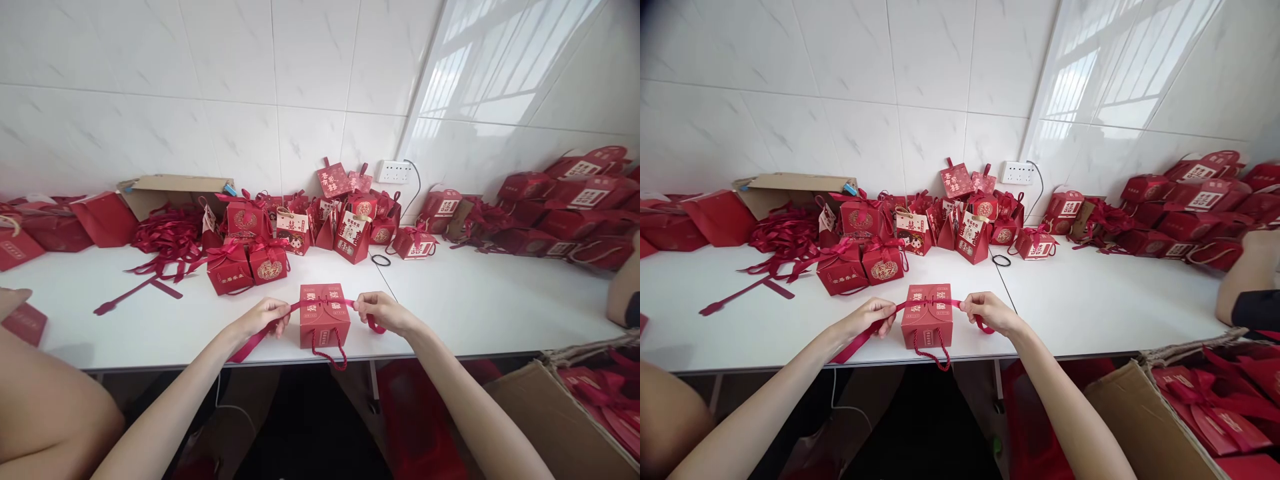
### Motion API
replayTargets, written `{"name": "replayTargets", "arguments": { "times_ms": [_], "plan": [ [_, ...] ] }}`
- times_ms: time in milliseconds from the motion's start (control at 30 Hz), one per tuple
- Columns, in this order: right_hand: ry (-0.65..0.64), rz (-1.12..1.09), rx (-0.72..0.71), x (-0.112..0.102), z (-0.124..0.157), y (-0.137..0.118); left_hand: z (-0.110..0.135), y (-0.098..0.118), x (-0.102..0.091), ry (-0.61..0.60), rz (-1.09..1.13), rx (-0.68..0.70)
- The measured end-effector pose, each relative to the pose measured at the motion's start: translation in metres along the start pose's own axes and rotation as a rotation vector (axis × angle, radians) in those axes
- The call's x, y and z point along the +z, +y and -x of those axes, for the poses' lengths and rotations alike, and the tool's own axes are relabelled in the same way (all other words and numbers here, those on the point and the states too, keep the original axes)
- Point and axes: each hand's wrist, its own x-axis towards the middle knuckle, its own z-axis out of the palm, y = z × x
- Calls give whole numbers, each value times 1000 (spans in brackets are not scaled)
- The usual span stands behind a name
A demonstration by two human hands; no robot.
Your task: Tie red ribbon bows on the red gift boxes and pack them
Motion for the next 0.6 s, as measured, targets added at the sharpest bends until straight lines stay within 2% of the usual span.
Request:
{"name": "replayTargets", "arguments": {
  "times_ms": [100, 200, 267, 367, 500, 600],
  "plan": [
    [14, 17, -38, -1, 0, -4, 0, 6, -1, -12, -72, -9],
    [-1, -58, -104, 0, 2, -16, 1, 19, -2, 25, -31, 13],
    [-32, -85, -184, 5, 2, -26, 2, 30, -2, 48, 8, 51],
    [-60, 6, -287, 17, -1, -40, 3, 45, 0, 35, -18, 46],
    [-74, 99, -343, 38, -8, -49, 8, 68, 5, 32, -190, 8],
    [-52, 151, -367, 48, -11, -48, 14, 81, 8, 82, -368, 18]
  ]
}}
